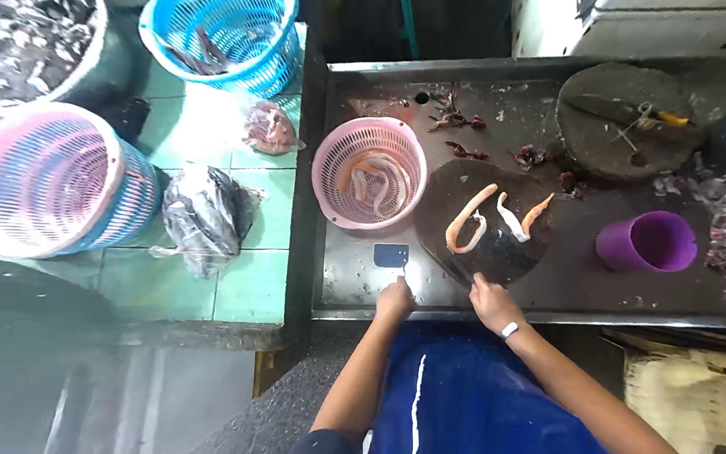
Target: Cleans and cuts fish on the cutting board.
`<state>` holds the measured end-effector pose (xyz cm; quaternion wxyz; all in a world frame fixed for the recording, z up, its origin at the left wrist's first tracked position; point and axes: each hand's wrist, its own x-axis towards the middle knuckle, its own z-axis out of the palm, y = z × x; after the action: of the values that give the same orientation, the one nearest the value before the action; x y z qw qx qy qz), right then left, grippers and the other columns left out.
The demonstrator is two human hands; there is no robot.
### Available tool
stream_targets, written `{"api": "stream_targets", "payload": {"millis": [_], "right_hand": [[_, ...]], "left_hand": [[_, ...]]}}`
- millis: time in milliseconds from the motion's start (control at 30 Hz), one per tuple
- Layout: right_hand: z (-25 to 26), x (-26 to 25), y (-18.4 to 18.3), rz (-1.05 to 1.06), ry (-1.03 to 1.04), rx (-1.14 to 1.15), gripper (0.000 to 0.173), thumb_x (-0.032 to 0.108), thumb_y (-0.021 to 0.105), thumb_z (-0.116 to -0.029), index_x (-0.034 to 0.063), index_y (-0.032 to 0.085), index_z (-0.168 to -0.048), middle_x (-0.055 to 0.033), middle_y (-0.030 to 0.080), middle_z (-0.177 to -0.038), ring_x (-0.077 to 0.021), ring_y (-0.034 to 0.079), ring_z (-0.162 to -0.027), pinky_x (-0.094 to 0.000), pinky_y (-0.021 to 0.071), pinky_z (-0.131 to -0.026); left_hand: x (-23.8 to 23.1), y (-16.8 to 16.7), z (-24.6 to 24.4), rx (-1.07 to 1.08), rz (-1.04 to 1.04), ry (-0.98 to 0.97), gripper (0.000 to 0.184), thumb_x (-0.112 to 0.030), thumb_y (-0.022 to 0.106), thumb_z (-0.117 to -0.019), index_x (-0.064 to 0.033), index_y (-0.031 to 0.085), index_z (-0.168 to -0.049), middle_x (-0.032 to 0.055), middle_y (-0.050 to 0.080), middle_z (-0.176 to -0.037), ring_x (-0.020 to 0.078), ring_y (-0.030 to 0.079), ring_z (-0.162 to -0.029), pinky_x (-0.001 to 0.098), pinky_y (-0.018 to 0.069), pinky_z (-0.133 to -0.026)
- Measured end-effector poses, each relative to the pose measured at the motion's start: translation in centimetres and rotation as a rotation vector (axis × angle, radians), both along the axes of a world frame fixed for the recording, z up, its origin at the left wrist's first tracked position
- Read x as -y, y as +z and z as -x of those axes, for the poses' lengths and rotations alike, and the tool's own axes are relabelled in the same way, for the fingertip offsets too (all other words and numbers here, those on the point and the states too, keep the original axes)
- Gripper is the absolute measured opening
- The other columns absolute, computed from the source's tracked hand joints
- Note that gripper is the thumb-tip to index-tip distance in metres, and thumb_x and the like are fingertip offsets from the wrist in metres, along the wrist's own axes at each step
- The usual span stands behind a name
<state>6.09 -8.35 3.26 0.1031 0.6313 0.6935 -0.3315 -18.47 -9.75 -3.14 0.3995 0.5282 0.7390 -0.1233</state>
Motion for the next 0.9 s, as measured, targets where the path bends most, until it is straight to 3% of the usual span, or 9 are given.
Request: {"api": "stream_targets", "payload": {"millis": [67, 200, 400, 533, 600, 667, 733, 800, 900], "right_hand": [[-1.3, 0.0, 0.4, 0.047, 0.001, -0.104, 0.041, 0.031, 0.036, -0.1081, 0.0092, 0.055, -0.137, -0.0176, 0.071, -0.093, -0.0358, 0.072, -0.092, -0.0555, 0.0571, -0.081], [-3.5, -1.1, -0.2, 0.154, -0.043, -0.218, 0.042, 0.029, 0.039, -0.1077, 0.0069, 0.057, -0.139, -0.0201, 0.071, -0.093, -0.0353, 0.07, -0.09, -0.0564, 0.055, -0.083], [-5.3, -4.4, 0.0, 0.081, -0.259, -0.082, 0.044, 0.028, 0.038, -0.1095, 0.0062, 0.052, -0.145, -0.023, 0.071, -0.102, -0.038, 0.071, -0.097, -0.0571, 0.0545, -0.089], [-5.8, -4.9, -0.3, -0.062, -0.534, 0.01, 0.044, 0.028, 0.038, -0.1102, 0.0038, 0.05, -0.145, -0.0232, 0.072, -0.105, -0.0378, 0.071, -0.102, -0.0558, 0.0551, -0.092], [-6.3, -4.0, -0.6, -0.087, -0.607, -0.061, 0.046, 0.029, 0.039, -0.11, 0.0015, 0.051, -0.145, -0.0234, 0.071, -0.105, -0.0368, 0.071, -0.1, -0.0559, 0.0546, -0.092], [-7.2, -1.9, -1.2, -0.094, -0.623, -0.155, 0.043, 0.029, 0.041, -0.1091, 0.0016, 0.056, -0.138, -0.0185, 0.069, -0.089, -0.0311, 0.07, -0.081, -0.0518, 0.0573, -0.077], [-8.6, 0.3, -2.1, -0.043, -0.666, -0.29, 0.038, 0.031, 0.04, -0.1085, 0.0045, 0.058, -0.13, -0.0093, 0.059, -0.07, -0.0218, 0.06, -0.055, -0.0439, 0.0559, -0.055], [-9.6, 1.9, -2.2, 0.001, -0.724, -0.412, 0.036, 0.03, 0.041, -0.1082, 0.004, 0.058, -0.127, -0.0068, 0.055, -0.064, -0.0195, 0.055, -0.047, -0.0414, 0.0536, -0.047], [-10.8, 3.3, -1.3, 0.048, -0.813, -0.551, 0.032, 0.027, 0.039, -0.1088, 0.0031, 0.055, -0.123, -0.0048, 0.051, -0.061, -0.0169, 0.05, -0.042, -0.0367, 0.0501, -0.041]], "left_hand": [[-0.8, 3.1, 2.1, -0.066, 0.031, 0.008, 0.063, -0.043, 0.072, -0.0888, -0.0075, 0.057, -0.139, 0.0232, 0.068, -0.123, 0.0447, 0.066, -0.114, 0.0687, 0.0522, -0.091], [-9.3, 6.6, 5.8, -0.08, -0.352, 0.048, 0.044, -0.045, 0.05, -0.1052, -0.0083, 0.074, -0.106, 0.0199, 0.074, -0.1, 0.0429, 0.07, -0.1, 0.0683, 0.0534, -0.083], [-24.4, -0.6, 9.2, -0.116, -0.519, 0.094, 0.04, -0.027, 0.066, -0.0949, -0.0096, 0.066, -0.13, 0.0253, 0.06, -0.135, 0.0471, 0.061, -0.12, 0.069, 0.0528, -0.09], [-28.0, -3.9, 10.2, -0.205, -0.515, -0.105, 0.052, -0.025, 0.073, -0.0906, -0.0193, 0.06, -0.141, 0.0208, 0.047, -0.154, 0.0517, 0.032, -0.145, 0.077, 0.027, -0.111], [-28.8, -3.7, 10.9, -0.223, -0.533, -0.193, 0.049, -0.021, 0.073, -0.0905, -0.0166, 0.063, -0.138, 0.0179, 0.055, -0.147, 0.0496, 0.038, -0.143, 0.076, 0.0208, -0.115], [-28.4, -2.5, 10.9, -0.196, -0.451, -0.232, 0.044, -0.02, 0.066, -0.0978, -0.0085, 0.059, -0.14, 0.0233, 0.061, -0.137, 0.0486, 0.053, -0.131, 0.0732, 0.0326, -0.11], [-27.4, -1.3, 10.6, -0.104, -0.422, -0.19, 0.045, -0.027, 0.056, -0.1033, -0.0042, 0.054, -0.142, 0.0299, 0.062, -0.13, 0.0519, 0.062, -0.116, 0.0738, 0.0479, -0.092], [-26.9, 0.7, 9.8, 0.017, -0.49, -0.136, 0.047, -0.032, 0.056, -0.1032, -0.0085, 0.051, -0.144, 0.0267, 0.06, -0.135, 0.0481, 0.063, -0.115, 0.0699, 0.0509, -0.093], [-25.6, 4.5, 6.7, 0.394, -0.551, 0.053, 0.037, -0.031, 0.061, -0.1034, -0.0096, 0.058, -0.134, 0.0177, 0.07, -0.108, 0.0314, 0.07, -0.092, 0.0544, 0.057, -0.084]]}}
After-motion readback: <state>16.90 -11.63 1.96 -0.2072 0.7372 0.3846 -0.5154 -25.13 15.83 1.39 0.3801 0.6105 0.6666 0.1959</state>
